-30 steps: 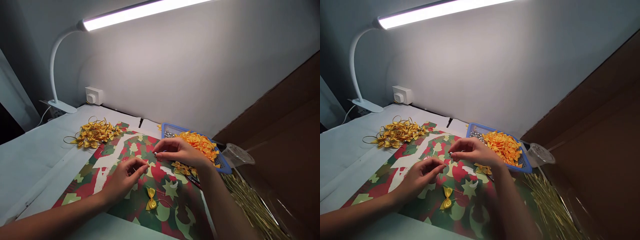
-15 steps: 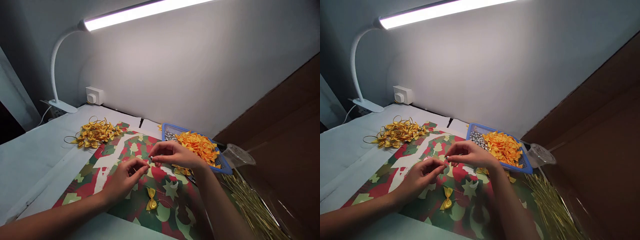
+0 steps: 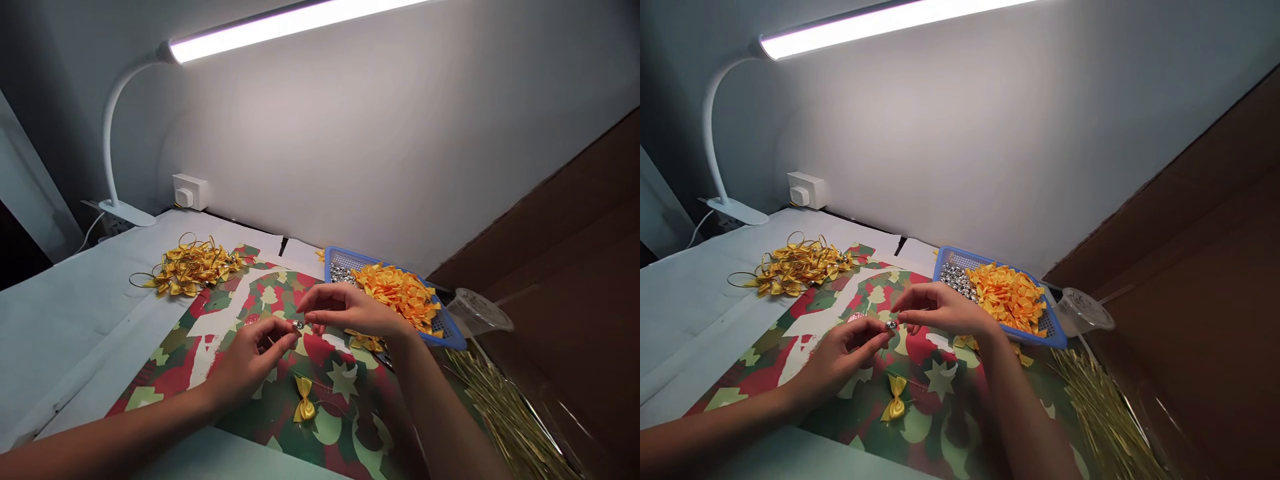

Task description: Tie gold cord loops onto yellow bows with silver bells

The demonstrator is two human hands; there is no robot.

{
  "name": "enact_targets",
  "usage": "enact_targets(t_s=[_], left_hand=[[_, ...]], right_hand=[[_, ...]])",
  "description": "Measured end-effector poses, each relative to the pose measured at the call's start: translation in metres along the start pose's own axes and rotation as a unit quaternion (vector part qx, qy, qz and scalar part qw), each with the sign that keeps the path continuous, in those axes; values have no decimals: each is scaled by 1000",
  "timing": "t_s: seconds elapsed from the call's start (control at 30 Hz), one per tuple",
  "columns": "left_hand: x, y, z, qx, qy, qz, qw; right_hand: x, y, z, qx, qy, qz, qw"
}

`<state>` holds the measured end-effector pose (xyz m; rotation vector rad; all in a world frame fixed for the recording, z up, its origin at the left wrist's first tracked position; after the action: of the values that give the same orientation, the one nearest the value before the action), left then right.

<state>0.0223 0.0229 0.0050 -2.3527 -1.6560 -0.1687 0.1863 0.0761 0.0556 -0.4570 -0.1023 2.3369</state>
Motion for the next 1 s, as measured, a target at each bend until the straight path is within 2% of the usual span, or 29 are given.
enact_targets(t_s=[0.13,0.3,0.57,0.73,0.87,1.0], left_hand=[[0,-1,1,7,-10,3,1000],[-1,-1,3,-7,-19,1,1000],[-3,0,1,-3,-20,0,1000],[-2,0,-1,45,-29,7,999],[-3,1,0,35,-59,28,997],[-2,1,1,31,-58,42,997]], right_hand=[[-1,0,2,-32,-6,-21,999],[1,4,0,-34,5,2,999],[8,7,-4,-22,-2,-3,1000],[-3,0,7,-14,-42,-58,997],[-23,-12,18,5,-72,-126,989],[-47,-26,29,19,-167,-216,962]])
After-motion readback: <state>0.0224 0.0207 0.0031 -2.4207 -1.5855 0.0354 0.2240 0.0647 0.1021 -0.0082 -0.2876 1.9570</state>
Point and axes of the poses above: each hand's wrist, its own x-axis towards the middle knuckle, its own y-axis out of the palm, z = x × y, the point moved 3 cm from there along x, towards the middle knuckle, and after that the axes turned 12 degrees about y, right-handed, at the moved point
